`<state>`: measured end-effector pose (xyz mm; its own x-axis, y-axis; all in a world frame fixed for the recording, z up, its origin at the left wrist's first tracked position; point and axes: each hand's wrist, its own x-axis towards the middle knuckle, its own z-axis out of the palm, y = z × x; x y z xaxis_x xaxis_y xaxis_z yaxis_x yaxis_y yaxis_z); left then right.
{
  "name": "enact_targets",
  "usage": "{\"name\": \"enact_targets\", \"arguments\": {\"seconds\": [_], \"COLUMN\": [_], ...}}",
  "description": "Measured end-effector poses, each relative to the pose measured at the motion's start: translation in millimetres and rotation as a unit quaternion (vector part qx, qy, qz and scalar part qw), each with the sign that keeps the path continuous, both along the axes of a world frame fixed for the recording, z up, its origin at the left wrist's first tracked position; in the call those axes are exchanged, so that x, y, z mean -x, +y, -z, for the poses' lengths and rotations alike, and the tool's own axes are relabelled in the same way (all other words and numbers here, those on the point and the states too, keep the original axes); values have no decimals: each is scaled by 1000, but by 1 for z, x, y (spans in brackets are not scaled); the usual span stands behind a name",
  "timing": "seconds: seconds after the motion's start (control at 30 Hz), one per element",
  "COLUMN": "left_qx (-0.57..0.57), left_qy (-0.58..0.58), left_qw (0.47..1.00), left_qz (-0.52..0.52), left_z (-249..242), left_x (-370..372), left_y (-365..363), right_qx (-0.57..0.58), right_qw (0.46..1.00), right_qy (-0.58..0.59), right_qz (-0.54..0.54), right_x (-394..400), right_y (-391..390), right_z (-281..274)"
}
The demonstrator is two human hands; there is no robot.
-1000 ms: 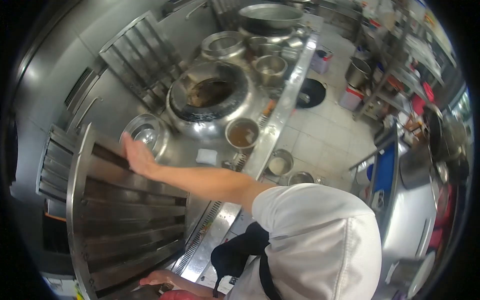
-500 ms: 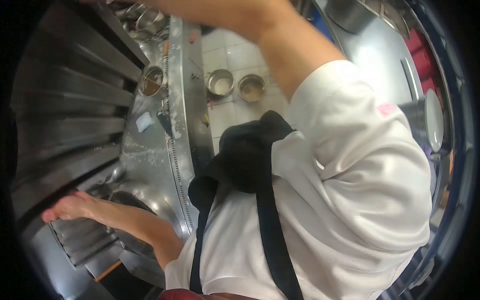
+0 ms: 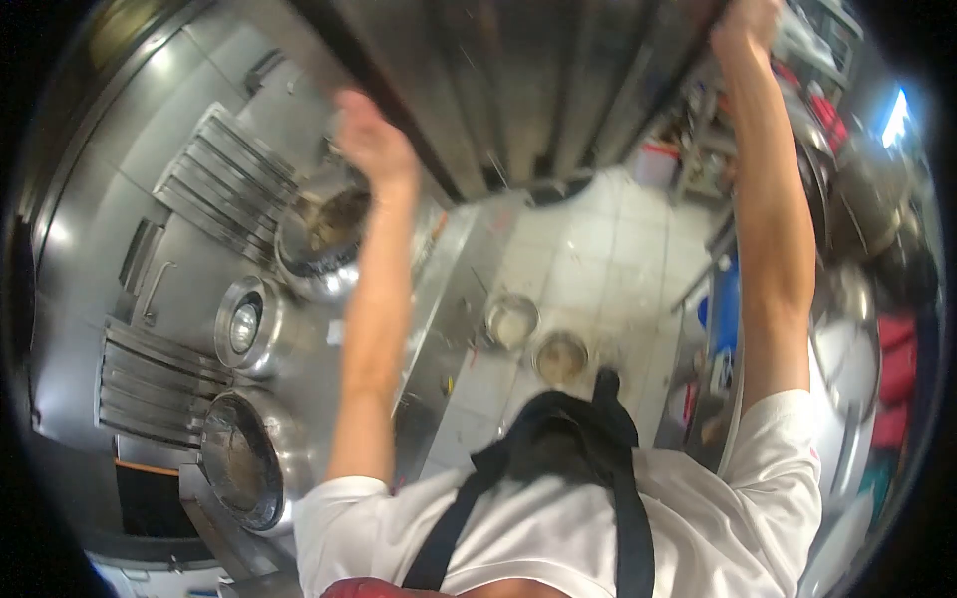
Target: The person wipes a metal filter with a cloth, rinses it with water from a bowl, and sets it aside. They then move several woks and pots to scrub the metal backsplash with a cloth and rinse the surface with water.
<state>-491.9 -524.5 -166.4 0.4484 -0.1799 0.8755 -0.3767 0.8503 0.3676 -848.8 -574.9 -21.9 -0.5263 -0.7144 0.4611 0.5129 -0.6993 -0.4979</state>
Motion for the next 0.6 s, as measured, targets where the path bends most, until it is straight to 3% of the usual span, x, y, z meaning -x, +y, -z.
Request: {"name": "enact_targets", "arguments": {"seconds": [0.07,0.13,0.27,0.47,0.6], "left_qx": [-40,-41,-75,-48,-52], "left_qy": [1,47,74,71,57], "left_qw": [999,998,994,996,997], "left_qz": [-29,-24,-14,-19,3], "left_z": [4,10,-5,-18,-5], "left_x": [49,71,72,51,36], "left_y": [-24,-52,-92,-156,-217], "right_qx": [-15,-10,16,33,13], "right_qw": [991,997,996,995,992], "right_qy": [78,8,91,88,95], "right_qz": [110,76,-11,-29,81], "right_x": [81,76,72,60,16], "right_y": [-105,-134,-213,-319,-317], "right_z": [27,21,8,-7,-32]}}
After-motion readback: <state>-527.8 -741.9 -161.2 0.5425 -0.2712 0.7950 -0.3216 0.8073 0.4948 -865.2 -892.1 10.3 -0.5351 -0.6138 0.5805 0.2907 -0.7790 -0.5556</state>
